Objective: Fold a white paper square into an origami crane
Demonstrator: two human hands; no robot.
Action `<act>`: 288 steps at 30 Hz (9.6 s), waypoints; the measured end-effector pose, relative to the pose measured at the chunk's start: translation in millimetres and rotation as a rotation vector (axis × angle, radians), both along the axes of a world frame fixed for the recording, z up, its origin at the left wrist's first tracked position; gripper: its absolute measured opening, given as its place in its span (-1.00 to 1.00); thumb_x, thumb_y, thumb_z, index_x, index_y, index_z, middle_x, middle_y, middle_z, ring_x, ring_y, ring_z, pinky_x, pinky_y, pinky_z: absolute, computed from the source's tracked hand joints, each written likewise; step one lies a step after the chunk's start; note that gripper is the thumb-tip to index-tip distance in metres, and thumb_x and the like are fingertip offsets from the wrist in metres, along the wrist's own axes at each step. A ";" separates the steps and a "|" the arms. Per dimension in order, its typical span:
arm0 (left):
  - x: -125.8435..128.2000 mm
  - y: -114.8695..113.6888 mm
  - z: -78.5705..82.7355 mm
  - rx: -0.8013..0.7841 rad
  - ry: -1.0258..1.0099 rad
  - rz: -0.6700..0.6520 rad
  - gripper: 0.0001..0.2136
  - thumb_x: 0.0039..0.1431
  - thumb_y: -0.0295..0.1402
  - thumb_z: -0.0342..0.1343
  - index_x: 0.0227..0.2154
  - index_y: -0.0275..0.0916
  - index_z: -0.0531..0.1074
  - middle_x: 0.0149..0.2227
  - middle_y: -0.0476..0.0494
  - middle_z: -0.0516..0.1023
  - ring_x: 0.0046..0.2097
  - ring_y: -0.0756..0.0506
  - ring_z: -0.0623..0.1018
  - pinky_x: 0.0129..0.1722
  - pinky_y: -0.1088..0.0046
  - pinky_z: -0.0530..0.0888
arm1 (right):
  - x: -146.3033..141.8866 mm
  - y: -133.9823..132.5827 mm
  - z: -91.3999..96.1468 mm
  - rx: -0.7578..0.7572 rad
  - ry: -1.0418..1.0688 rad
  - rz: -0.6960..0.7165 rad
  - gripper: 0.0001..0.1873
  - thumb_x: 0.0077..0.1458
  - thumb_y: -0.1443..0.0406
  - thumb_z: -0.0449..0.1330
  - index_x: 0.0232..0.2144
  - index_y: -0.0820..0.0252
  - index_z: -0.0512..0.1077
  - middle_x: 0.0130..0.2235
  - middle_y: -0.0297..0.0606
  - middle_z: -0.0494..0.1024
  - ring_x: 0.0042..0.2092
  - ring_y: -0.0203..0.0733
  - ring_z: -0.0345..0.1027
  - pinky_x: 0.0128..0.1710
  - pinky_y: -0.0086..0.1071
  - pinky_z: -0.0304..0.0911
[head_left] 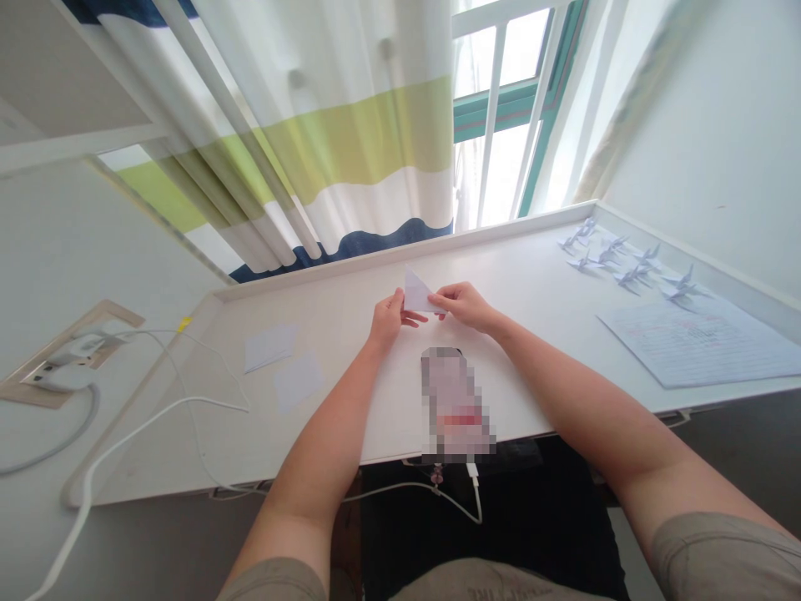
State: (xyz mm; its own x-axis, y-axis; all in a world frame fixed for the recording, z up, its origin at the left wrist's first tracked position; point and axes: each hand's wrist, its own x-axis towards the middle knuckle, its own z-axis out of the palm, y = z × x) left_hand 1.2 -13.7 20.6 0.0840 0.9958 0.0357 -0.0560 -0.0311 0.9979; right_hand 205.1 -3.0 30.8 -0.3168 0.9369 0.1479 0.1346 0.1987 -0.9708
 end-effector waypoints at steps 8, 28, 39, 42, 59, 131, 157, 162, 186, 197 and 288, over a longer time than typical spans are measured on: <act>-0.1 -1.9 -1.2 0.004 0.027 -0.046 -0.36 0.23 0.31 0.20 -0.31 -0.31 0.59 -0.30 -0.35 0.76 -0.37 -0.19 0.74 -0.40 0.37 0.55 | 2.3 1.3 0.0 0.038 0.004 -0.035 -0.36 0.04 -0.25 0.40 -0.52 0.22 0.56 -0.54 -0.24 0.55 -0.47 -0.25 0.35 -0.40 -0.34 0.19; -2.0 -4.0 0.2 0.119 0.087 -0.024 -0.49 0.14 0.17 0.38 -0.27 -0.25 0.56 -0.29 -0.23 0.74 -0.35 -0.13 0.72 -0.45 0.45 0.51 | -0.1 -0.5 1.9 0.033 0.025 -0.028 -0.33 -0.04 -0.29 0.43 -0.56 0.20 0.53 -0.54 -0.23 0.54 -0.46 -0.25 0.33 -0.40 -0.34 0.16; 2.1 2.4 -7.4 0.096 -0.047 0.065 -0.51 -0.01 0.11 0.50 -0.40 -0.28 0.62 -0.41 -0.12 0.65 -0.41 -0.04 0.57 -0.49 0.46 0.50 | -3.2 -5.4 1.8 0.019 -0.070 0.098 -0.36 0.01 -0.25 0.41 -0.58 0.20 0.53 -0.53 -0.25 0.54 -0.47 -0.29 0.29 -0.43 -0.35 0.13; 2.7 2.8 -6.9 0.124 -0.037 0.099 -0.56 0.06 0.05 0.47 -0.42 -0.28 0.62 -0.45 -0.09 0.60 -0.44 -0.02 0.53 -0.50 0.45 0.47 | -3.0 -4.5 2.8 0.005 -0.072 0.114 -0.37 0.01 -0.25 0.41 -0.57 0.20 0.53 -0.51 -0.24 0.54 -0.46 -0.28 0.30 -0.42 -0.35 0.16; 3.2 0.6 -3.6 0.119 -0.055 0.150 -0.60 0.09 0.02 0.45 -0.39 -0.27 0.61 -0.41 -0.10 0.61 -0.38 -0.04 0.54 -0.47 0.44 0.50 | -1.7 -0.5 0.0 0.000 -0.077 0.077 -0.37 0.00 -0.25 0.44 -0.49 0.21 0.59 -0.61 -0.32 0.46 -0.59 -0.35 0.20 -0.60 -0.39 0.04; -2.5 9.2 -7.0 0.059 -0.196 0.136 -0.60 0.02 -0.28 0.54 -0.13 -0.20 0.52 -0.27 -0.04 0.58 -0.18 -0.06 0.63 -0.03 0.35 0.51 | -3.2 17.6 -19.1 -0.062 0.336 -0.105 -0.46 -0.29 -0.03 0.69 -0.40 0.15 0.61 -0.34 -0.19 0.72 -0.23 -0.07 0.60 -0.03 -0.06 0.55; -11.2 15.4 -7.1 0.098 -0.361 0.189 -0.32 0.02 -0.43 0.50 0.21 0.01 0.42 -0.04 -0.04 0.62 0.00 -0.04 0.63 0.15 0.36 0.50 | -5.3 8.7 -4.5 -0.093 0.386 -0.131 -0.80 -0.27 0.29 0.47 -0.48 0.13 0.59 -0.41 -0.35 0.61 -0.35 -0.22 0.40 -0.28 -0.27 0.34; -5.9 8.6 -2.7 0.066 -0.319 0.116 -0.47 0.05 -0.38 0.48 0.10 -0.04 0.52 -0.07 -0.05 0.65 -0.06 -0.07 0.64 0.01 0.36 0.53 | -5.4 7.4 -4.1 -0.131 0.426 -0.093 -0.75 -0.24 0.20 0.52 -0.51 0.13 0.56 -0.40 -0.31 0.62 -0.33 -0.20 0.43 -0.27 -0.27 0.38; -2.8 4.0 0.5 0.030 -0.285 0.095 -0.65 0.02 -0.40 0.46 -0.10 -0.17 0.59 -0.20 -0.07 0.64 -0.17 -0.05 0.60 -0.02 0.34 0.51 | -4.3 9.4 -7.6 -0.111 0.378 -0.125 -0.55 -0.24 0.00 0.62 -0.51 0.12 0.52 -0.42 -0.32 0.61 -0.36 -0.23 0.41 -0.32 -0.29 0.38; -0.5 2.2 -4.7 -0.057 -0.288 -0.077 -0.52 -0.04 -0.27 0.56 -0.03 -0.15 0.59 -0.25 -0.05 0.67 -0.24 -0.08 0.64 -0.06 0.29 0.54 | -5.0 6.4 -9.3 -0.071 0.359 -0.054 -0.40 -0.21 -0.21 0.61 -0.37 0.09 0.61 -0.31 -0.28 0.70 -0.27 -0.17 0.52 -0.22 -0.26 0.47; -2.8 0.8 -3.6 0.186 -0.010 0.138 -0.53 -0.11 -0.09 0.60 -0.17 -0.20 0.65 -0.56 0.04 0.55 -0.47 -0.04 0.51 -0.35 0.40 0.42 | -1.4 15.8 -11.9 -0.060 0.388 -0.151 -0.44 -0.39 -0.02 0.70 -0.42 0.14 0.61 -0.38 -0.26 0.64 -0.30 -0.14 0.52 -0.17 -0.14 0.51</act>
State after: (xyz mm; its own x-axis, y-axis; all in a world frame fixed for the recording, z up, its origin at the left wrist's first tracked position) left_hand -1.6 -12.9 16.9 -0.0539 0.9741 0.2195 -0.0484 -0.2222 0.9738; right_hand 203.7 12.8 18.9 -0.1072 0.9790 0.1733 -0.2200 0.1466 -0.9644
